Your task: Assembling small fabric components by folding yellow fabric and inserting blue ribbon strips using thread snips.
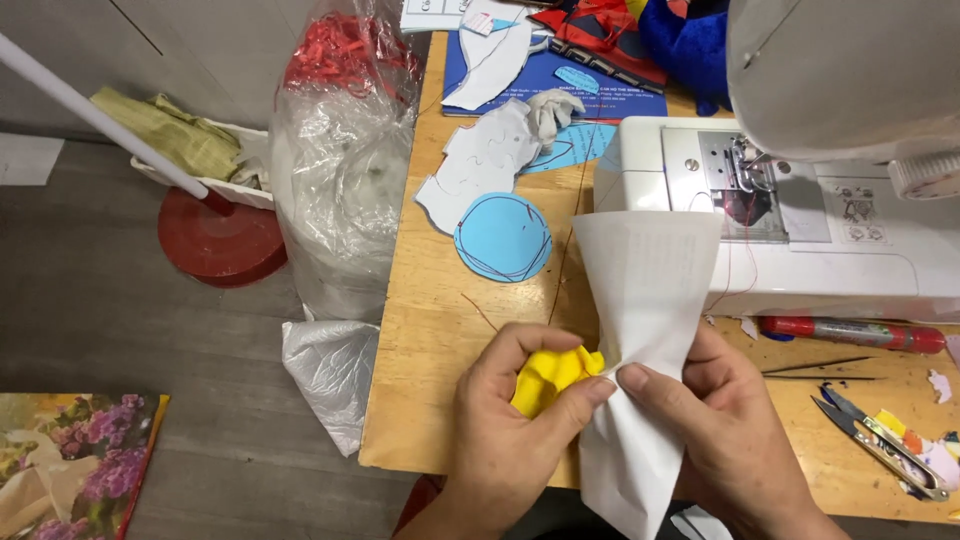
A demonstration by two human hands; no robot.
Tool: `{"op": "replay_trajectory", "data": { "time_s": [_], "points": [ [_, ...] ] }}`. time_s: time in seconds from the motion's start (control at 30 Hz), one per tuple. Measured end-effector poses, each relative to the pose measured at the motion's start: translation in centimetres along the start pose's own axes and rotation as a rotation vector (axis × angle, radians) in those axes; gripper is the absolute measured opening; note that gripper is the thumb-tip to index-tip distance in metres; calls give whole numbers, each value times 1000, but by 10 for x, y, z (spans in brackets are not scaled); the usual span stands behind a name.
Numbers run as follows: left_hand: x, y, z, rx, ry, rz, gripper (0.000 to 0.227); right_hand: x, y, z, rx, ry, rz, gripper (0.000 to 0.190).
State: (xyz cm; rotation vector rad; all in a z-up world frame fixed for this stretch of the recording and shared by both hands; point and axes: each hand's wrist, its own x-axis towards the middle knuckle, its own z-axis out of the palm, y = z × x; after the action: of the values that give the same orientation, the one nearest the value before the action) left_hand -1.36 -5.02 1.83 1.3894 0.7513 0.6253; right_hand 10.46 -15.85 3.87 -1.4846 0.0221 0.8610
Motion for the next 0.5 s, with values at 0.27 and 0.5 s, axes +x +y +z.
{"op": "replay_trajectory", "data": {
  "time_s": [0.27,0.5],
  "points": [
    [-2,1,5,20,2,402,12,1,7,-10,-156,12,-93,44],
    [1,-2,-1,-308,-58,10,11,5,0,-8,23,47,3,33]
  ]
}}
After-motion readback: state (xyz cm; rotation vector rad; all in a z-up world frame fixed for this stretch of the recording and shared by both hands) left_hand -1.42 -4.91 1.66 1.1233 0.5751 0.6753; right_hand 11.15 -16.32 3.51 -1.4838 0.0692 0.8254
